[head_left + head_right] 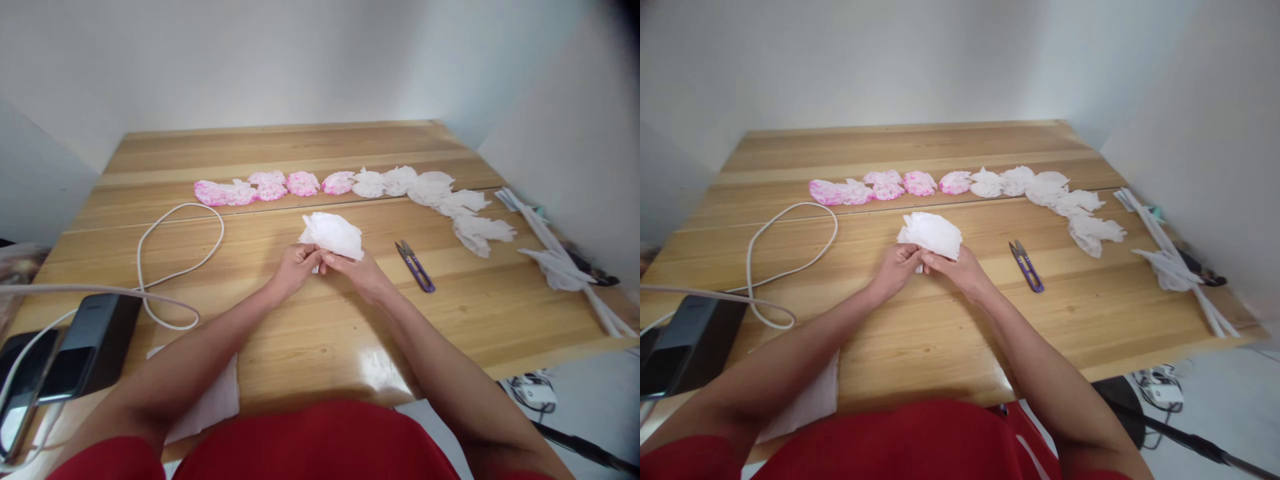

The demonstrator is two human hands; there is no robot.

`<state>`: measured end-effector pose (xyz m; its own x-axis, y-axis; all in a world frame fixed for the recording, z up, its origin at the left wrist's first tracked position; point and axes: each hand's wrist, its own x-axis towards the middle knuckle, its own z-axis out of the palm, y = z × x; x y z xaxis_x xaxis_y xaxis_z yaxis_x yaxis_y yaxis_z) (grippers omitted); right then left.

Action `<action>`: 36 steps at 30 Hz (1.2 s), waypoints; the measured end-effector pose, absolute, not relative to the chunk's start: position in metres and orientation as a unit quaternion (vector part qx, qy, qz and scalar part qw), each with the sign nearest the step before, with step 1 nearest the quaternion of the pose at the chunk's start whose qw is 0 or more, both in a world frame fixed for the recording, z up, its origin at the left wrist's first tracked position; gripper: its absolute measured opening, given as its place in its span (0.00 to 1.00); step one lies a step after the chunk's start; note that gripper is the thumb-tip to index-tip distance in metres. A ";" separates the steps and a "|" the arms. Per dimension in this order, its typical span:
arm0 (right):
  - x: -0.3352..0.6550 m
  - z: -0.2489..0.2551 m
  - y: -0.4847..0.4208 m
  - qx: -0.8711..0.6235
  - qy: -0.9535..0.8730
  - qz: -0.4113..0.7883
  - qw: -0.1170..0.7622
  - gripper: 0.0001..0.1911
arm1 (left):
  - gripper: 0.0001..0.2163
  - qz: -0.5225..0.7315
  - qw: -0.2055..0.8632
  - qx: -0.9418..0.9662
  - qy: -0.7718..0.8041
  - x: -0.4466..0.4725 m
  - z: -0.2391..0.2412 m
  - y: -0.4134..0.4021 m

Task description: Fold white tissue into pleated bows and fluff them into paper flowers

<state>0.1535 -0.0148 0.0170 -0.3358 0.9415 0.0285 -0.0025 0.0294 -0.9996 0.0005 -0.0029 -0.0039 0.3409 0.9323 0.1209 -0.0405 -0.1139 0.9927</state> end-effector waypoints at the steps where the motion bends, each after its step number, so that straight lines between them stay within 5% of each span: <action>1: 0.154 0.016 -0.015 -0.400 -0.583 0.572 0.416 0.13 | 0.19 0.439 0.551 0.606 0.370 0.000 -0.004 -0.003; 13: 0.152 0.005 -0.018 -0.436 -0.513 0.609 0.420 0.13 | 0.09 0.446 0.508 0.639 0.368 0.002 -0.013 -0.005; 24: 0.144 0.000 -0.021 -0.482 -0.460 0.596 0.448 0.25 | 0.09 0.422 0.405 0.705 0.401 0.002 -0.012 -0.009; 36: 0.140 0.012 -0.024 -0.486 -0.463 0.563 0.482 0.21 | 0.12 0.385 0.347 0.754 0.403 0.003 -0.015 -0.008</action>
<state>0.1399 -0.0243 0.0116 -0.0632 0.9930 -0.1001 -0.0925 -0.1057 -0.9901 0.0033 -0.0082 -0.0148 0.3790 0.8747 0.3022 0.3401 -0.4353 0.8335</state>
